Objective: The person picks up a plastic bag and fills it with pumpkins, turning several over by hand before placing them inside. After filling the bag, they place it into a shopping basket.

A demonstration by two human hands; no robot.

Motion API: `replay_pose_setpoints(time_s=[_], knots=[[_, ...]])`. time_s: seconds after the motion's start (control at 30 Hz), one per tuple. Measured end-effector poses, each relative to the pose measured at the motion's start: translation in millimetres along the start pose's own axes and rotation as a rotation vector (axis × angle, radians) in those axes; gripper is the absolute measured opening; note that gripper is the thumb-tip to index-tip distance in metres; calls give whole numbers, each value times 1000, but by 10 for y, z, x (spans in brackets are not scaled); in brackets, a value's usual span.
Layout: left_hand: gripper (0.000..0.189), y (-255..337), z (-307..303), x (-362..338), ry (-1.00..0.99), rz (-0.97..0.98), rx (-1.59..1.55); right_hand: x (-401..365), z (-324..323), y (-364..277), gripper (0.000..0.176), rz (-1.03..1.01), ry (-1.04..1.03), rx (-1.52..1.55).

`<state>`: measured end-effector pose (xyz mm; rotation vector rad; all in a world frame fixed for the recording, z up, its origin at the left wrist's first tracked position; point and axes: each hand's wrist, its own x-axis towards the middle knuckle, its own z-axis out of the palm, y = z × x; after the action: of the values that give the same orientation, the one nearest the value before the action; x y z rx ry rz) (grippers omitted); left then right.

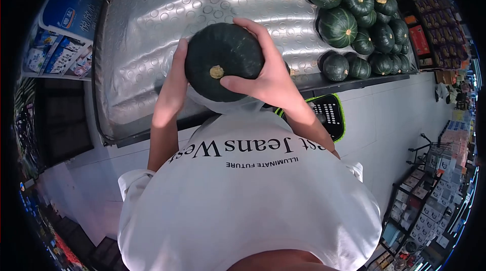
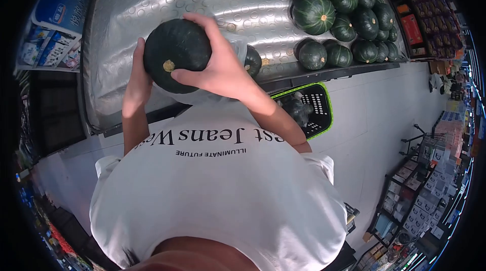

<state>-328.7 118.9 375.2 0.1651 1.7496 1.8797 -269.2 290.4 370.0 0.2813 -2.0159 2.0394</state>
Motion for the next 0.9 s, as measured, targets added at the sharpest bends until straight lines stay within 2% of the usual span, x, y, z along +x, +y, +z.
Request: replay_pose_setpoints(time_s=[0.07, 0.17, 0.27, 0.37, 0.47, 0.53, 0.57, 0.67, 0.77, 0.87, 0.9], knots=[[67, -103, -80, 31, 30, 6, -10, 9, 72, 93, 81, 99, -23, 20], [65, -391, -221, 155, 56, 32, 265, 0, -7, 223, 79, 206, -66, -50], [63, -216, -160, 69, -110, -211, 830, -48, -86, 330, 74, 264, -100, -138], [41, -199, -91, -103, -332, -62, 1385, -75, -187, 459, 72, 261, -117, -292], [20, -273, -148, 1, -773, 46, 1031, -89, -195, 565, 72, 193, -171, -447], [13, -227, -69, 55, -697, 238, 1056, -89, -158, 636, 72, 143, -257, -488], [10, -207, -38, 81, -658, 337, 1064, -97, -132, 661, 73, 211, -295, -457], [10, -239, -29, 119, -599, 488, 852, -96, -130, 867, 71, 222, -243, -394], [12, -245, -5, 150, -744, 527, 559, -86, -99, 859, 71, 258, -294, -505], [12, -287, 56, 199, -850, 543, 463, -99, -90, 941, 72, 124, -400, -637], [12, -303, 53, 224, -837, 490, 489, -91, -100, 959, 67, 57, -427, -671]])
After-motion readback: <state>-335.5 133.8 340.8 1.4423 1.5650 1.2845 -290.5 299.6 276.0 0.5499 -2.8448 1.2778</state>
